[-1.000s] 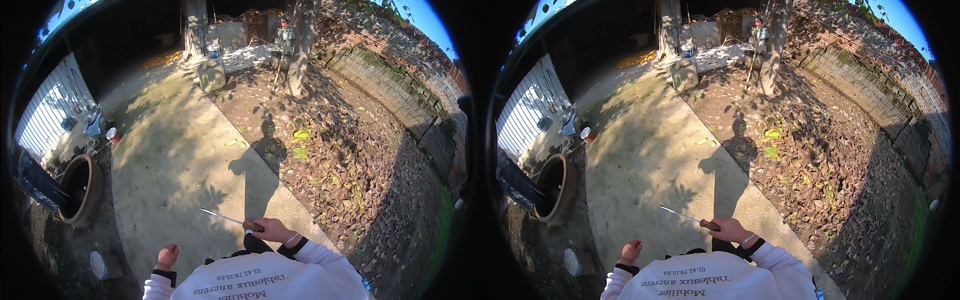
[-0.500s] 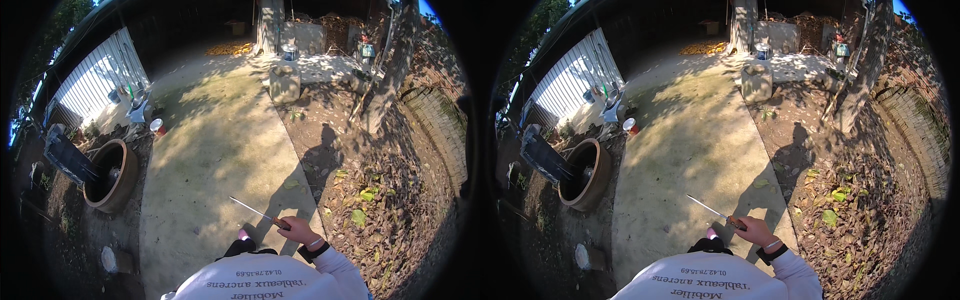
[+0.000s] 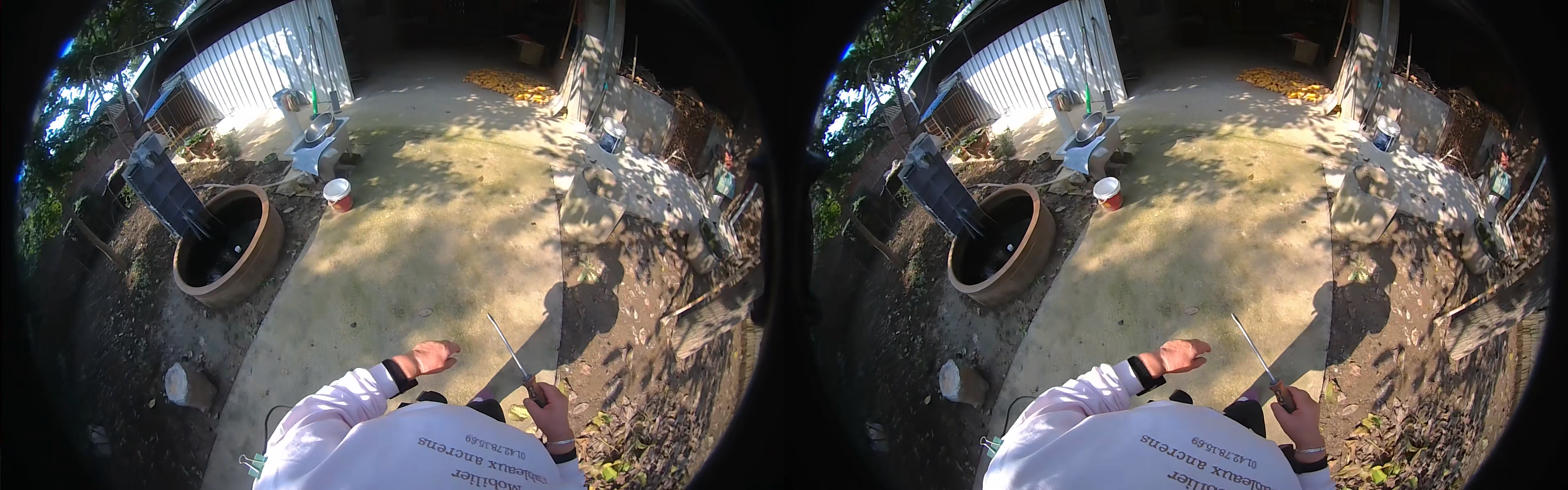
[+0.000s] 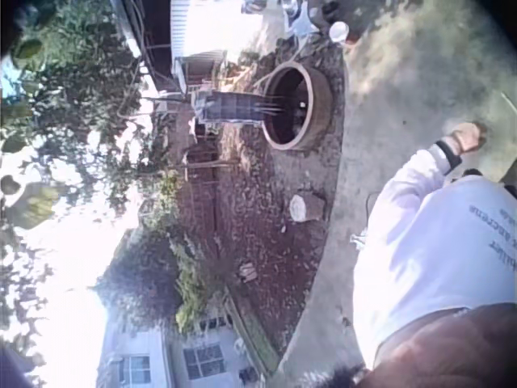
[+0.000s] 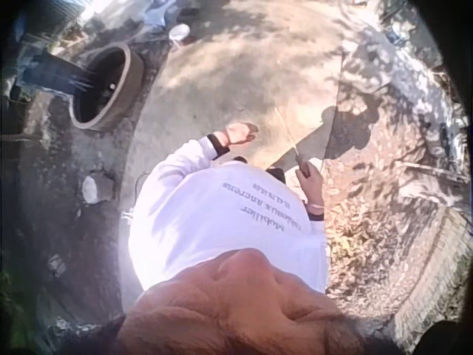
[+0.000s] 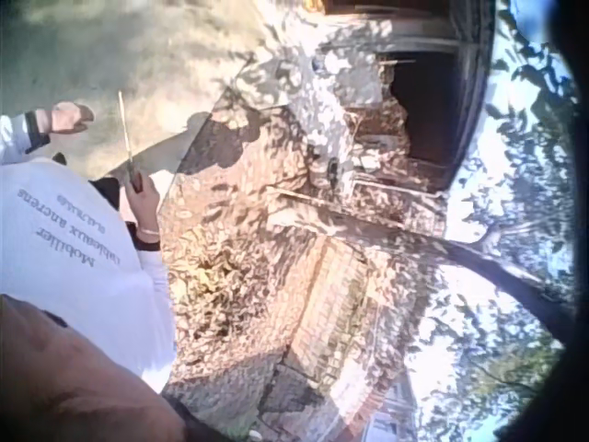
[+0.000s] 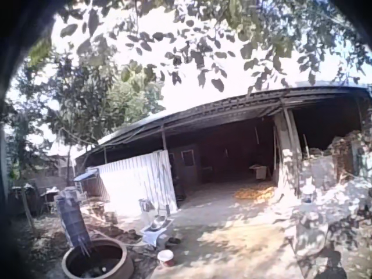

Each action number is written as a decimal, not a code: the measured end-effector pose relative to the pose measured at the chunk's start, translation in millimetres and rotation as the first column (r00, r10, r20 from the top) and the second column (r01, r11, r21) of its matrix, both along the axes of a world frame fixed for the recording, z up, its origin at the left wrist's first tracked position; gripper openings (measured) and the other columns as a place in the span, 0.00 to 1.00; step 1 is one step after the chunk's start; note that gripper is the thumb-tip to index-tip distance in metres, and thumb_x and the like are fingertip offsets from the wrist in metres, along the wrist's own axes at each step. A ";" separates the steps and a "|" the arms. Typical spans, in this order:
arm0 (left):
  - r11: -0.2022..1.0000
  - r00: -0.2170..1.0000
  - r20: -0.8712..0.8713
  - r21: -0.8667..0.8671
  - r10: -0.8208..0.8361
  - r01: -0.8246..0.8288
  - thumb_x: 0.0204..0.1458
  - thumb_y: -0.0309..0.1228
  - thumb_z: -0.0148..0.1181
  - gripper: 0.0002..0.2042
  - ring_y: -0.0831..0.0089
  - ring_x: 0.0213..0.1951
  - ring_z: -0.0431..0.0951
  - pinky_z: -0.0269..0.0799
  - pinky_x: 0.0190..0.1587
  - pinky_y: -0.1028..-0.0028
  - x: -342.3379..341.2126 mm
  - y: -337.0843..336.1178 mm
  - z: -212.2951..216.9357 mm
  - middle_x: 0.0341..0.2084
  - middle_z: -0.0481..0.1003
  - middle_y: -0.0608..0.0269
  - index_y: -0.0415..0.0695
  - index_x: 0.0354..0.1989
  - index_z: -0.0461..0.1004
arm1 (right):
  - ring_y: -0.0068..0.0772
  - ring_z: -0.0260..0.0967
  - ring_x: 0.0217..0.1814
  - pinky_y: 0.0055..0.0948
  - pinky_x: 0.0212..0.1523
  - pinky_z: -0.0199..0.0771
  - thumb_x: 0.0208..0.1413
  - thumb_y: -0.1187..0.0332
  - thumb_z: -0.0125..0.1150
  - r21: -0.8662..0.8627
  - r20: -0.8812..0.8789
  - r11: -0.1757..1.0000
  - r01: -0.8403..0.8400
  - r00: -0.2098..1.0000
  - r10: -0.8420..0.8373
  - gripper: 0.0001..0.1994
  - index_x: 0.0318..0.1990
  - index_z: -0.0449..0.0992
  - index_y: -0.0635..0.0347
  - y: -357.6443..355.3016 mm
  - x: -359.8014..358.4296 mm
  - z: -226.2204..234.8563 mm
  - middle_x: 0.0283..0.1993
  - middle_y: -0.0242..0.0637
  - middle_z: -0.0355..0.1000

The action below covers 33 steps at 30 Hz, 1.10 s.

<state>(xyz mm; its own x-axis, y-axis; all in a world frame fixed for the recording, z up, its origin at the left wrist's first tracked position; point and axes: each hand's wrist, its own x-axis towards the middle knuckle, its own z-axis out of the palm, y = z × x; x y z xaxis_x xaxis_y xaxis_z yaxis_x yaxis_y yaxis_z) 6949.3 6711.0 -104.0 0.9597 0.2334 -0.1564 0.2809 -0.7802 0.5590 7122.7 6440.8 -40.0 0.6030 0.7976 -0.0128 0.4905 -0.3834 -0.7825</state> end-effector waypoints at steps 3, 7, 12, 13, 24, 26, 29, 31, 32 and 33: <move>0.983 0.985 0.164 -0.180 0.053 -0.023 0.50 0.33 0.51 0.15 0.59 0.38 0.73 0.69 0.39 0.68 93.3 54.7 56.4 0.39 0.71 0.55 0.44 0.46 0.66 | 0.26 0.67 0.22 0.23 0.25 0.67 0.35 0.69 0.66 0.093 -0.019 0.991 -0.093 0.995 0.096 0.17 0.37 0.73 0.61 74.4 68.9 -2.6 0.24 0.36 0.70; 0.907 0.965 0.162 -0.402 0.208 -0.128 0.51 0.33 0.52 0.14 0.66 0.35 0.75 0.70 0.37 0.72 178.4 139.9 85.1 0.34 0.73 0.57 0.41 0.44 0.67 | 0.33 0.69 0.24 0.26 0.26 0.68 0.37 0.66 0.66 0.289 -0.011 0.931 -0.223 0.972 0.236 0.17 0.38 0.73 0.59 190.1 170.9 -0.1 0.25 0.38 0.70; 0.527 0.895 0.169 -0.846 0.414 -0.084 0.52 0.25 0.51 0.18 0.72 0.43 0.71 0.67 0.47 0.75 246.7 254.6 98.4 0.41 0.71 0.60 0.38 0.52 0.61 | 0.42 0.70 0.31 0.32 0.31 0.68 0.43 0.57 0.60 0.082 0.036 0.871 -0.484 0.875 0.483 0.18 0.40 0.71 0.58 338.6 275.5 24.8 0.31 0.41 0.70; 0.493 0.892 0.126 -0.862 0.435 -0.119 0.52 0.26 0.52 0.18 0.70 0.44 0.72 0.67 0.49 0.73 257.6 277.0 100.0 0.43 0.70 0.58 0.36 0.51 0.61 | 0.43 0.69 0.32 0.33 0.31 0.68 0.44 0.54 0.58 0.090 0.096 0.838 -0.539 0.842 0.531 0.19 0.41 0.71 0.57 367.7 292.5 27.1 0.31 0.41 0.70; 0.288 0.896 0.129 -0.958 0.426 0.000 0.56 0.34 0.48 0.15 0.68 0.36 0.76 0.71 0.43 0.71 475.4 565.3 64.5 0.33 0.75 0.55 0.33 0.41 0.69 | 0.40 0.69 0.35 0.31 0.35 0.68 0.44 0.56 0.60 -0.014 -0.039 0.864 -0.503 0.864 0.502 0.20 0.41 0.70 0.58 650.0 488.9 3.4 0.33 0.41 0.70; 0.300 0.931 0.163 -0.952 0.328 0.060 0.56 0.33 0.47 0.14 0.68 0.36 0.76 0.71 0.43 0.72 524.0 614.7 68.1 0.33 0.75 0.56 0.33 0.41 0.70 | 0.37 0.68 0.38 0.28 0.38 0.67 0.42 0.60 0.63 0.040 -0.165 0.894 -0.447 0.879 0.447 0.22 0.45 0.69 0.59 683.8 525.2 4.4 0.36 0.42 0.69; 0.349 0.938 0.243 -0.926 0.248 0.148 0.56 0.33 0.47 0.13 0.70 0.34 0.76 0.71 0.41 0.74 594.1 678.3 72.1 0.32 0.75 0.57 0.34 0.38 0.72 | 0.29 0.70 0.30 0.27 0.31 0.69 0.38 0.66 0.66 0.080 -0.070 0.950 -0.302 0.949 0.308 0.18 0.39 0.72 0.60 734.5 578.4 2.7 0.30 0.38 0.70; 0.371 0.938 0.250 -0.916 0.238 0.150 0.55 0.33 0.50 0.13 0.74 0.31 0.76 0.71 0.37 0.76 638.7 717.0 69.3 0.30 0.75 0.60 0.33 0.36 0.72 | 0.27 0.70 0.30 0.25 0.33 0.70 0.38 0.67 0.64 0.106 -0.061 0.951 -0.289 0.953 0.297 0.19 0.41 0.71 0.61 774.8 617.6 -7.2 0.32 0.37 0.72; 0.441 0.938 0.265 -0.886 0.224 0.145 0.55 0.33 0.50 0.13 0.75 0.31 0.75 0.71 0.36 0.78 659.8 736.8 66.5 0.31 0.74 0.61 0.33 0.36 0.72 | 0.26 0.70 0.31 0.24 0.34 0.70 0.38 0.68 0.64 0.148 -0.059 0.945 -0.291 0.951 0.302 0.20 0.42 0.71 0.61 798.2 639.1 -15.5 0.32 0.37 0.72; 0.393 0.934 0.262 -0.907 0.244 0.151 0.55 0.33 0.50 0.13 0.75 0.31 0.75 0.70 0.36 0.78 679.5 757.3 63.6 0.30 0.74 0.61 0.33 0.35 0.73 | 0.26 0.70 0.32 0.24 0.35 0.70 0.38 0.68 0.64 0.153 -0.079 0.943 -0.295 0.948 0.309 0.20 0.42 0.71 0.62 824.1 661.8 -24.7 0.33 0.37 0.72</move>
<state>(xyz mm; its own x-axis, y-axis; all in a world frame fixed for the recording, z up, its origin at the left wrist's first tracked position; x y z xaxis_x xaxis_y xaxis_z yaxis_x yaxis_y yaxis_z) 7628.8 7468.3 -40.5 0.9822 0.1875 -0.0120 -0.0373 0.2572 0.9656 7784.5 7264.9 -64.7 0.3349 0.9402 0.0619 0.4827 -0.1148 -0.8682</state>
